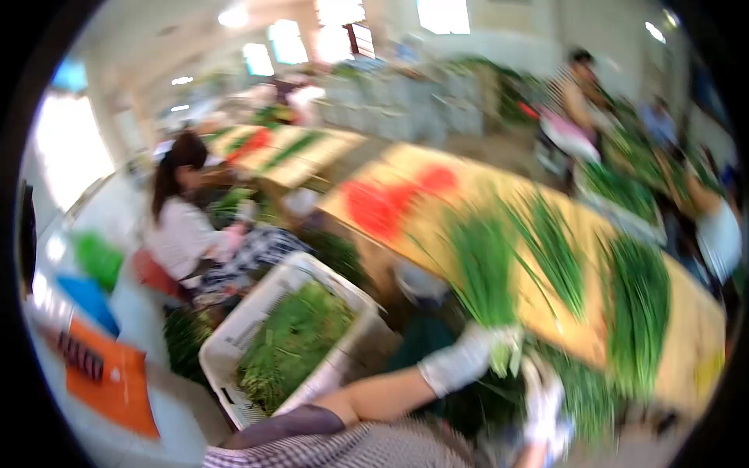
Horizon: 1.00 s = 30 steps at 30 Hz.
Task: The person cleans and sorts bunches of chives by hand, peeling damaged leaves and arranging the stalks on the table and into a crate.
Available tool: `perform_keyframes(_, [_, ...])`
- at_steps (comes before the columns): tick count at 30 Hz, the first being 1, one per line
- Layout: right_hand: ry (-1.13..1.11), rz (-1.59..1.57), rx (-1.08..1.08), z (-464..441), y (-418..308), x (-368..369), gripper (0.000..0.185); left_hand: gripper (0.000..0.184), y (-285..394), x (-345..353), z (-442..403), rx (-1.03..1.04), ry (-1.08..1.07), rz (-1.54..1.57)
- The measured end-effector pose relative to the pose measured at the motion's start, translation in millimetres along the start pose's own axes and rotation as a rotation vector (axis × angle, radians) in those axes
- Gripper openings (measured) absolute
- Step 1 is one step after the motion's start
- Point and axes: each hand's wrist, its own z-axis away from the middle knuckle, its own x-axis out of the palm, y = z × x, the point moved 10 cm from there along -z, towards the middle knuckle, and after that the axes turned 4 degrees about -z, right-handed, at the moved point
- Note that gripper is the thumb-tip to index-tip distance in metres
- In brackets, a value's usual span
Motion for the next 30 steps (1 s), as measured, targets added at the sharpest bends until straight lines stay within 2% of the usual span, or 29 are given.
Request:
perform_keyframes(2, [0.126, -0.197, -0.088, -7.0, -29.5, -10.6, 0.019, 0.015, -8.1, 7.4, 6.7, -0.055, 0.008, 0.021])
perform_keyframes(4, [0.231, -0.174, -0.171, -8.0, -39.7, -16.0, 0.013, 0.017, -9.1, 11.1, 10.2, -0.091, 0.006, 0.074])
perform_keyframes(6, [0.269, -0.069, -0.088, -7.9, -48.5, -23.0, 0.012, 0.02, -10.2, 12.1, 9.3, -0.114, -0.005, 0.122])
perform_keyframes(7, [0.249, -0.172, -0.111, -8.3, -43.5, -14.2, 0.017, 0.02, -15.3, 7.9, 7.5, -0.157, -0.001, 0.048])
perform_keyframes(9, [0.147, -0.556, 0.026, -11.4, -25.6, 7.7, 0.023, 0.021, -14.5, 10.4, 10.1, -0.175, 0.003, 0.115])
perform_keyframes(11, [-0.042, -0.673, 0.121, -15.2, -7.3, 34.1, 0.026, 0.019, -15.0, 9.1, 17.0, -0.278, 0.072, 0.044])
perform_keyframes(12, [-0.229, -0.888, 0.234, -10.5, -8.9, 48.0, 0.027, 0.018, -21.7, 6.7, 9.8, -0.249, 0.037, 0.087])
perform_keyframes(13, [-0.179, -0.948, 0.253, -11.4, -3.2, 50.6, 0.028, 0.018, -24.1, 5.4, 9.4, -0.257, 0.052, 0.091])
perform_keyframes(15, [0.067, -0.329, 0.15, -14.2, -4.6, 19.1, 0.026, 0.026, -20.7, 0.0, 2.5, -0.15, 0.055, -0.069])
perform_keyframes(16, [0.142, -0.159, 0.107, -14.1, -14.5, 9.2, 0.024, 0.026, -25.2, 0.1, 1.7, -0.153, 0.049, -0.065])
perform_keyframes(17, [0.145, -0.11, -0.005, -12.5, -29.9, 5.9, 0.025, 0.022, -16.2, 5.4, 8.1, -0.151, 0.052, -0.124])
perform_keyframes(18, [0.085, -0.125, -0.007, -13.7, -34.1, 8.3, 0.023, 0.018, -9.3, 6.2, 10.5, -0.145, 0.057, -0.184])
perform_keyframes(19, [0.023, -0.14, -0.011, -15.9, -38.3, 11.1, 0.022, 0.02, -16.2, 5.6, 1.5, -0.155, -0.039, -0.043])
perform_keyframes(21, [-0.274, -0.839, 0.165, -25.7, -30.5, 28.9, 0.02, 0.025, -3.6, 18.3, 3.0, -0.177, -0.186, 0.111])
perform_keyframes(22, [-0.386, -1.071, 0.26, -26.7, -32.4, 32.2, 0.018, 0.033, -1.0, 24.9, 3.0, -0.178, -0.329, 0.176])
perform_keyframes(23, [-0.478, -1.196, 0.294, -29.3, -32.5, 37.4, 0.022, 0.037, 7.0, 24.5, 6.6, -0.163, -0.344, 0.24])
perform_keyframes(25, [-0.475, -1.096, 0.278, -40.1, -30.3, 35.1, 0.019, 0.038, 14.2, 28.6, 4.6, -0.154, -0.48, 0.411])
perform_keyframes(26, [-0.329, -0.949, 0.057, -58.3, -31.4, 23.2, 0.015, 0.033, 27.8, 35.3, 9.1, -0.152, -0.506, 0.488])
perform_keyframes(27, [-0.026, -0.325, -0.112, -75.1, -39.4, -12.3, 0.014, 0.028, 37.7, 45.2, 14.1, -0.155, -0.574, 0.552])
perform_keyframes(28, [0.31, 0.329, -0.076, -83.1, -46.5, -48.0, 0.012, 0.021, 41.9, 48.4, 15.8, -0.165, -0.559, 0.6])
perform_keyframes(29, [0.384, 0.515, -0.192, -96.4, -52.7, -53.6, 0.01, 0.015, 44.2, 49.9, 16.1, -0.172, -0.545, 0.646])
perform_keyframes(30, [0.328, 0.687, -0.164, -109.9, -50.0, -50.6, 0.009, 0.015, 37.9, 46.7, 12.0, -0.173, -0.544, 0.645])
